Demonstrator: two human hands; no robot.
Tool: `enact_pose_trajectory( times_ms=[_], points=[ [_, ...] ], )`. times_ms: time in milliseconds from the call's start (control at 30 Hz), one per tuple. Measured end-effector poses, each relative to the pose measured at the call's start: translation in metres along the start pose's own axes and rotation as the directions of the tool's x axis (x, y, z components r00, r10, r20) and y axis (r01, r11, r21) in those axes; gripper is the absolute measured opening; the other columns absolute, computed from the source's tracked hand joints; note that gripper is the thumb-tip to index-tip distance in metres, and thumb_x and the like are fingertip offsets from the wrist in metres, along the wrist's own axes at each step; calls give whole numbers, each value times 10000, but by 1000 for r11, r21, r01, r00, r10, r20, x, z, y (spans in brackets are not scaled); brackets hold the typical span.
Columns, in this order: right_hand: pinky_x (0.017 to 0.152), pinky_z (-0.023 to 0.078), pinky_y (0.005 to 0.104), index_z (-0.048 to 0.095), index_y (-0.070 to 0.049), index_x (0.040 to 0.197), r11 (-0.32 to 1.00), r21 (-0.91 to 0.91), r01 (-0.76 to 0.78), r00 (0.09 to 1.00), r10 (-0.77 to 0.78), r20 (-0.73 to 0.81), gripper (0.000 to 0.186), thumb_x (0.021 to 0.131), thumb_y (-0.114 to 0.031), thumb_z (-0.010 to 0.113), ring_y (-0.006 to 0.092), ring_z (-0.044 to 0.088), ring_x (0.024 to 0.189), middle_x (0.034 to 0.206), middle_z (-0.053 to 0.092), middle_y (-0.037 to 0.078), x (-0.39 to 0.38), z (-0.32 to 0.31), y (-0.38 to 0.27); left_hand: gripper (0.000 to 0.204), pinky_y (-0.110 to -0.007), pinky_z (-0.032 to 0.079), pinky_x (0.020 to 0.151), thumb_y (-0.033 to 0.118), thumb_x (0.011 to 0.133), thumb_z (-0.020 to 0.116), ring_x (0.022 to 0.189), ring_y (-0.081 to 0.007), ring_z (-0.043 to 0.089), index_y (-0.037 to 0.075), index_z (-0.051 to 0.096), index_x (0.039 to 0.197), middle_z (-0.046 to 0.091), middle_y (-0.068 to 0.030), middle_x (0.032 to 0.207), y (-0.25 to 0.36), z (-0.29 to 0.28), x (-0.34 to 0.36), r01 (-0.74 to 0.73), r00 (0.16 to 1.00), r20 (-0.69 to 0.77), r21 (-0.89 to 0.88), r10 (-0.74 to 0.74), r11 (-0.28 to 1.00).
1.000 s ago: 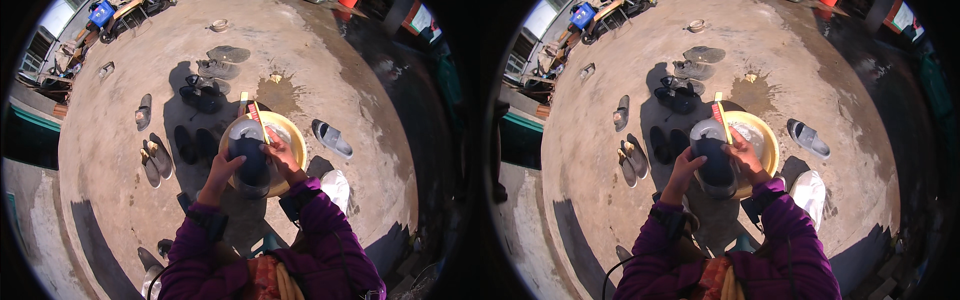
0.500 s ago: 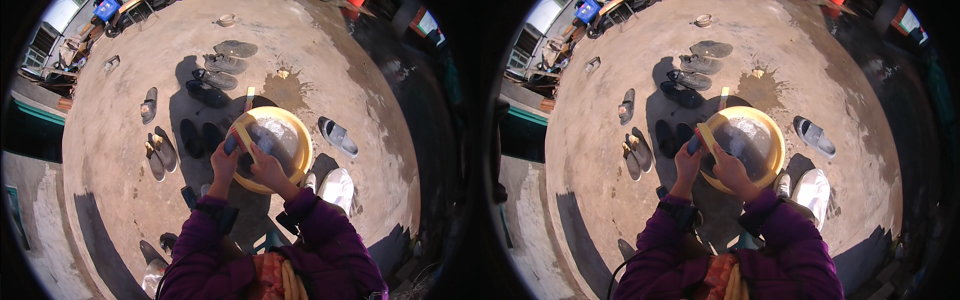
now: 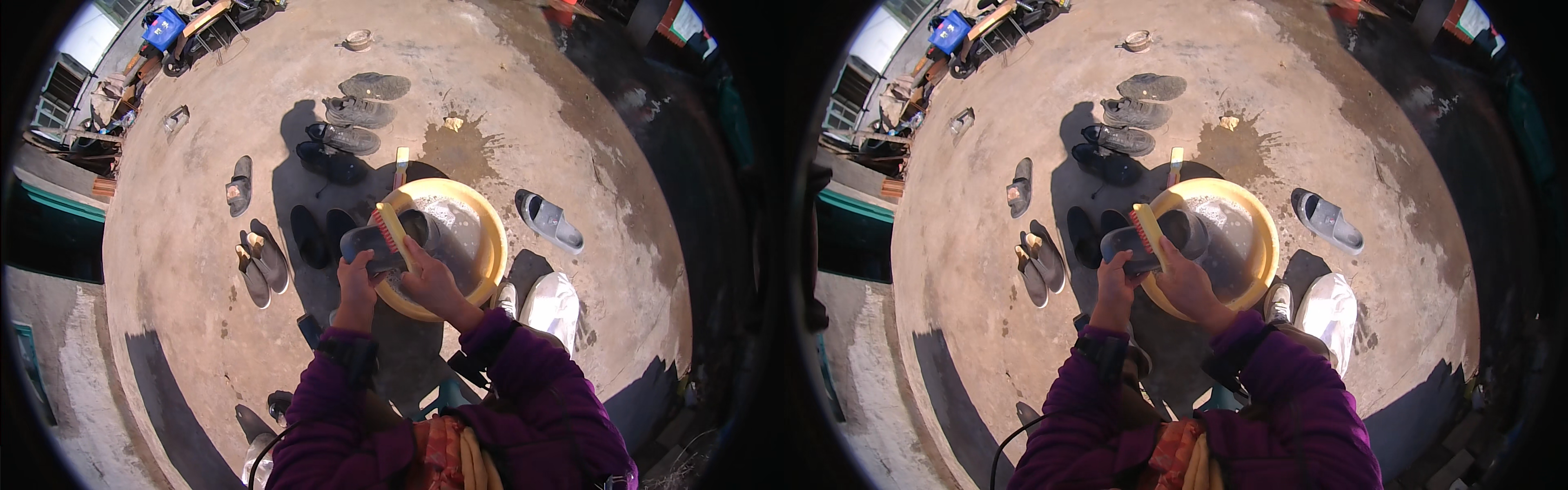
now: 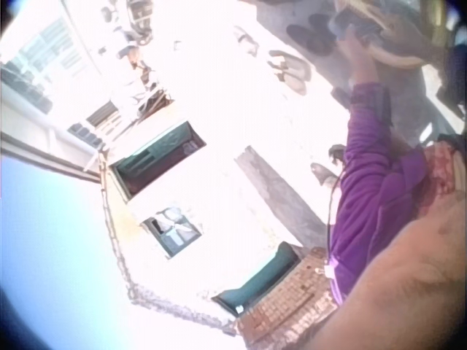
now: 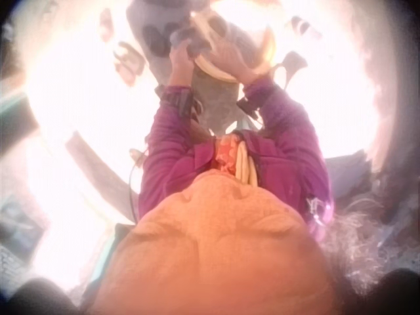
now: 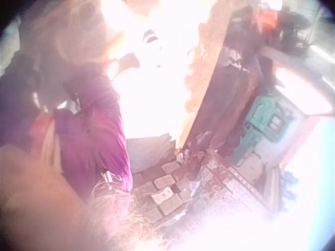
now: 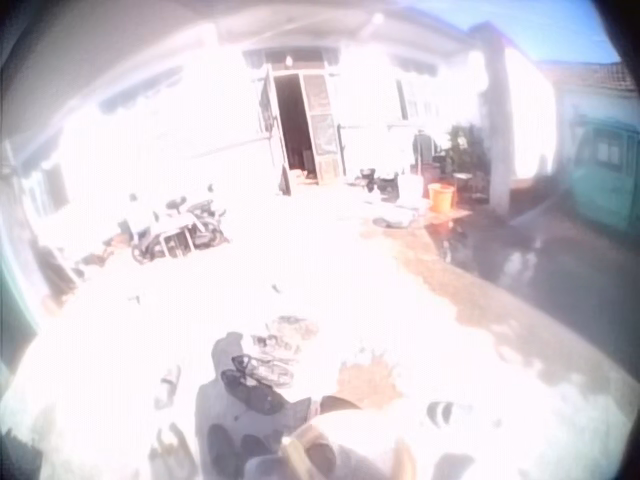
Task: The person scrubs a pair of black slippers with a brush over a yellow basin of soapy water, then scrubs a pair of grey slippers in the same way. The person repeatedly dips the slippers into the basin and scrubs the soles and uppers.
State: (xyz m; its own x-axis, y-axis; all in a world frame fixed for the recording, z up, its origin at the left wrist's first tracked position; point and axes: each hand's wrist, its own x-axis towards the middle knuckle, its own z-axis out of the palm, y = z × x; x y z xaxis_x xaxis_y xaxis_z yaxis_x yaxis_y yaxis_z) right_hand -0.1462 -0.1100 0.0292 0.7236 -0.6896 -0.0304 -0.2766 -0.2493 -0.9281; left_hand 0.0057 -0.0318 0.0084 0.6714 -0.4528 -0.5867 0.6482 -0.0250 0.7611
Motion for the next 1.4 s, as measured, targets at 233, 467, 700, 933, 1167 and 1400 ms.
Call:
enact_pose_trajectory(
  times_ms=[233, 467, 700, 933, 1167, 1400],
  points=[
    [784, 498, 462, 393, -114, 1433, 983, -92, -160, 986, 163, 25, 669, 785, -143, 555, 412, 645, 852, 895, 643, 271, 3, 16, 31, 362, -377, 558, 739, 13, 821, 582, 879, -220, 654, 67, 534, 1175, 627, -82, 1037, -7, 6, -2, -168, 986, -24, -89, 167, 982],
    [723, 520, 304, 386, -82, 1444, 635, 512, -579, 807, 535, 250, 661, 806, -85, 560, 234, 648, 777, 890, 656, 162, 24, -22, 24, 441, -310, 529, 810, 25, 815, 682, 930, -194, 617, 13, 487, 1209, 587, -72, 1072, -30, 27, -23, -425, 896, 202, 131, 395, 896],
    [839, 500, 403, 422, -82, 1422, 990, 138, -14, 995, 27, -97, 663, 778, -135, 572, 363, 656, 948, 1096, 637, 271, 21, -8, 27, 453, -346, 534, 870, 130, 861, 654, 1024, -234, 624, 23, 462, 1257, 592, -108, 1135, 2, 23, -35, -34, 936, 346, -84, 61, 996],
    [898, 462, 434, 378, -112, 1448, 965, -261, -40, 971, 98, 216, 708, 770, -166, 572, 385, 610, 1029, 1109, 608, 278, 12, -16, 24, 299, -355, 549, 848, 66, 835, 624, 930, -237, 664, 12, 565, 1123, 654, -105, 993, 5, -11, -5, 277, 897, 336, 78, -287, 958],
    [912, 455, 356, 391, -43, 1431, 995, 97, -30, 979, 9, 206, 676, 783, -119, 568, 291, 608, 1066, 1163, 609, 236, 5, 1, 31, 360, -314, 534, 745, -4, 730, 597, 808, -208, 653, -20, 571, 1089, 644, -76, 931, -6, -11, 6, -187, 978, 147, 277, 151, 942],
    [826, 465, 265, 439, -16, 1400, 817, 543, -193, 948, 298, -111, 608, 802, -77, 535, 134, 610, 926, 1086, 660, 113, 36, -39, 44, 423, -280, 509, 694, 35, 732, 574, 738, -150, 633, -14, 586, 1152, 657, -81, 841, -49, 22, -59, -459, 856, 505, 642, 113, 614]
  ],
)
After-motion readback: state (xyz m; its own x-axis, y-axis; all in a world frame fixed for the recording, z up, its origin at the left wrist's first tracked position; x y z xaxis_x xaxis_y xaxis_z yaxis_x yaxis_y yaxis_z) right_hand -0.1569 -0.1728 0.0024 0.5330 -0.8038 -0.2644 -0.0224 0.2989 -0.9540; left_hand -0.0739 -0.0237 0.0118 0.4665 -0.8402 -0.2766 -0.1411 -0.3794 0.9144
